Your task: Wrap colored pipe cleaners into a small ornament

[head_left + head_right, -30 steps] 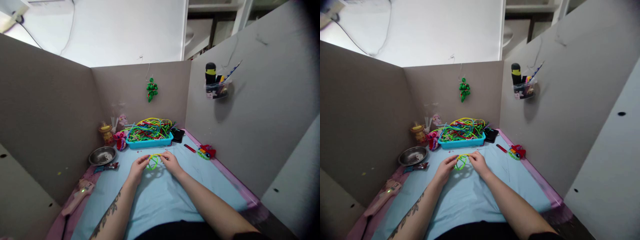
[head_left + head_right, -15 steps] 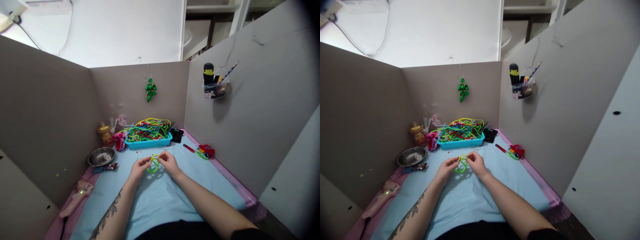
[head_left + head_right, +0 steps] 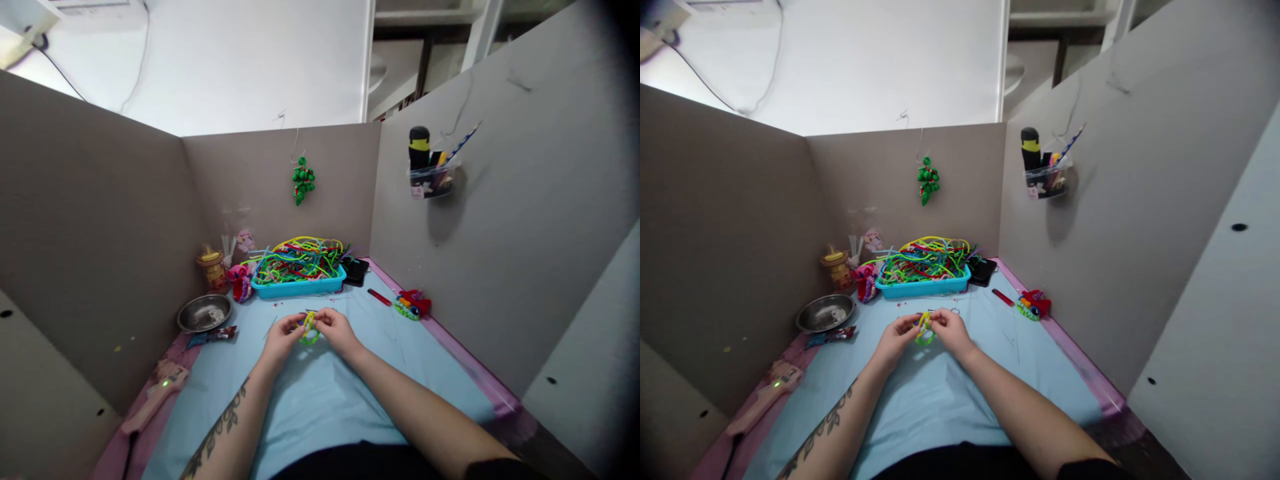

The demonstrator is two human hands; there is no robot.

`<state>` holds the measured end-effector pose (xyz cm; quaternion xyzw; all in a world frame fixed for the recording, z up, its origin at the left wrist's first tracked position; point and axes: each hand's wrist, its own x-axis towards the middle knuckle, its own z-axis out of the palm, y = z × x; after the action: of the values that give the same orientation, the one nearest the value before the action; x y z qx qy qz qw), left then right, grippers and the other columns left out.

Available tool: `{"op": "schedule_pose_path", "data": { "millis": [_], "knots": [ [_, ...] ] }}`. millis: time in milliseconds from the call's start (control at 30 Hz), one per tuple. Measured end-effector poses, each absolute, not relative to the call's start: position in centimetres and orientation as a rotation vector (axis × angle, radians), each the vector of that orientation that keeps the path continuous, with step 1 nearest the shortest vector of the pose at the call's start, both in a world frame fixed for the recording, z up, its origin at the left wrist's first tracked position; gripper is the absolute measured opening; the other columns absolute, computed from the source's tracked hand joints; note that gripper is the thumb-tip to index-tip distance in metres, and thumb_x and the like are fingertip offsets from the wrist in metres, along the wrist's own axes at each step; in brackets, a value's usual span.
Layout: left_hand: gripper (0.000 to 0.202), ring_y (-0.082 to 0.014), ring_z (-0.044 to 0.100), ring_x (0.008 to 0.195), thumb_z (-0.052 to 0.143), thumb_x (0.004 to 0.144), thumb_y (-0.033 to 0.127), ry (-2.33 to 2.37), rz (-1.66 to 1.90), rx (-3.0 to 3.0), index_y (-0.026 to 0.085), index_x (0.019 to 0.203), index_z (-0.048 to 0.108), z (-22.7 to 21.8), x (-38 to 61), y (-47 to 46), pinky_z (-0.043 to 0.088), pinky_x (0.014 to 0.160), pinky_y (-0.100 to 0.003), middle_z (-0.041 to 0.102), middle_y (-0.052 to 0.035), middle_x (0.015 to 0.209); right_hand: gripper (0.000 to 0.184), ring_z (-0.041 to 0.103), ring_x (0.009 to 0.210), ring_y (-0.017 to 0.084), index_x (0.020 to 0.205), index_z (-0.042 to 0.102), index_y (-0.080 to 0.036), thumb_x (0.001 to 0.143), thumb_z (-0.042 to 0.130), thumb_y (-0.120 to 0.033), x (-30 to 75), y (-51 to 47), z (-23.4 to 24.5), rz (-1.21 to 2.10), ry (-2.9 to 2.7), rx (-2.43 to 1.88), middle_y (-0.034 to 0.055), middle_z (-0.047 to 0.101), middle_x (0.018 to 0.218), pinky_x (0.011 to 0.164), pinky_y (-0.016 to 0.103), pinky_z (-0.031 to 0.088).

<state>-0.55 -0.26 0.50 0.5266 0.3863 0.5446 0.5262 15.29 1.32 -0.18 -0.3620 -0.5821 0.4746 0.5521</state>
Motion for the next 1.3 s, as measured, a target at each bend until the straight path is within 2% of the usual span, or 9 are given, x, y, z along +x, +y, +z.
{"op": "schedule_pose_path", "data": {
  "millis": [100, 200, 300, 433, 567, 767, 1067, 1167, 1300],
  "knots": [
    [0.038, -0.0214, 0.063, 0.086, 0.075, 0.060, 0.029, 0.933, 1.328, 1.280, 0.014, 0.094, 0.068, 0.3, -0.5, -0.2, 0.047, 0.077, -0.031, 0.068, -0.0115, 0.102, 0.014, 0.059, 0.068, 0.015, 0.077, 0.061, -0.017, 0.070, 0.058, -0.029, 15.1, 1.0, -0.1, 1.083, -1.440, -0.841, 0.0017, 0.065, 0.074, 0.065, 0.027, 0.045],
    [0.038, -0.0207, 0.063, 0.085, 0.074, 0.062, 0.030, 0.960, 1.372, 1.295, 0.015, 0.096, 0.067, 0.0, -0.5, 0.0, 0.047, 0.077, -0.031, 0.068, -0.0110, 0.101, 0.019, 0.055, 0.065, 0.014, 0.086, 0.061, -0.018, 0.073, 0.058, -0.030, 15.1, 0.7, -0.1, 0.965, -1.540, -0.898, 0.0023, 0.064, 0.079, 0.062, 0.026, 0.043],
    [0.038, -0.0199, 0.063, 0.083, 0.074, 0.062, 0.030, 0.994, 1.410, 1.311, 0.014, 0.096, 0.067, -0.2, -0.6, 0.2, 0.047, 0.076, -0.030, 0.068, -0.0108, 0.098, 0.037, 0.049, 0.062, 0.011, 0.098, 0.058, -0.018, 0.064, 0.068, -0.027, 15.0, 0.4, -0.1, 0.816, -1.644, -0.973, 0.0025, 0.061, 0.089, 0.058, 0.025, 0.040],
    [0.038, -0.0195, 0.063, 0.082, 0.073, 0.063, 0.030, 1.022, 1.424, 1.333, 0.014, 0.097, 0.066, 0.0, -0.5, 0.0, 0.047, 0.075, -0.030, 0.068, -0.0110, 0.099, 0.060, 0.050, 0.076, 0.014, 0.110, 0.050, -0.020, 0.055, 0.073, -0.020, 14.6, -0.1, -0.3, 0.713, -1.739, -0.976, 0.0034, 0.058, 0.101, 0.067, 0.026, 0.041],
    [0.036, -0.0199, 0.063, 0.083, 0.072, 0.064, 0.031, 1.032, 1.427, 1.369, 0.015, 0.096, 0.067, 0.2, -0.3, -0.3, 0.047, 0.077, -0.030, 0.068, -0.0104, 0.100, 0.050, 0.051, 0.081, 0.016, 0.108, 0.049, -0.020, 0.063, 0.069, -0.024, 14.2, -0.3, -0.5, 0.672, -1.715, -0.960, 0.0041, 0.058, 0.101, 0.072, 0.029, 0.041],
    [0.035, -0.0203, 0.063, 0.083, 0.073, 0.062, 0.030, 1.020, 1.429, 1.343, 0.015, 0.094, 0.067, 0.3, -0.2, -0.3, 0.048, 0.075, -0.030, 0.068, -0.0108, 0.100, 0.031, 0.048, 0.070, 0.014, 0.100, 0.055, -0.018, 0.073, 0.062, -0.032, 14.3, -0.1, -0.3, 0.622, -1.678, -0.964, 0.0041, 0.057, 0.090, 0.063, 0.026, 0.039],
    [0.037, -0.0198, 0.062, 0.084, 0.072, 0.063, 0.033, 1.047, 1.416, 1.361, 0.016, 0.095, 0.067, 0.1, -0.3, -0.1, 0.047, 0.075, -0.030, 0.067, -0.0105, 0.102, 0.008, 0.045, 0.063, 0.012, 0.079, 0.055, -0.019, 0.074, 0.058, -0.024, 15.0, 0.4, 0.1, 0.531, -1.584, -0.971, -0.0001, 0.051, 0.077, 0.060, 0.025, 0.039],
    [0.038, -0.0198, 0.062, 0.083, 0.073, 0.062, 0.034, 1.066, 1.431, 1.356, 0.015, 0.094, 0.067, 0.2, -0.4, 0.0, 0.047, 0.075, -0.031, 0.067, -0.0110, 0.102, 0.009, 0.046, 0.064, 0.013, 0.069, 0.055, -0.020, 0.076, 0.057, -0.024, 15.2, 0.0, 0.5, 0.432, -1.656, -0.945, -0.0006, 0.051, 0.069, 0.062, 0.025, 0.038],
    [0.038, -0.0191, 0.062, 0.081, 0.072, 0.062, 0.034, 1.100, 1.475, 1.366, 0.015, 0.094, 0.066, 0.5, -0.5, 0.0, 0.047, 0.075, -0.030, 0.068, -0.0098, 0.099, 0.009, 0.052, 0.072, 0.016, 0.076, 0.060, -0.023, 0.080, 0.052, -0.024, 15.0, -1.9, 1.1, 0.301, -2.021, -0.681, 0.0018, 0.060, 0.072, 0.070, 0.028, 0.040]
  ]
}}
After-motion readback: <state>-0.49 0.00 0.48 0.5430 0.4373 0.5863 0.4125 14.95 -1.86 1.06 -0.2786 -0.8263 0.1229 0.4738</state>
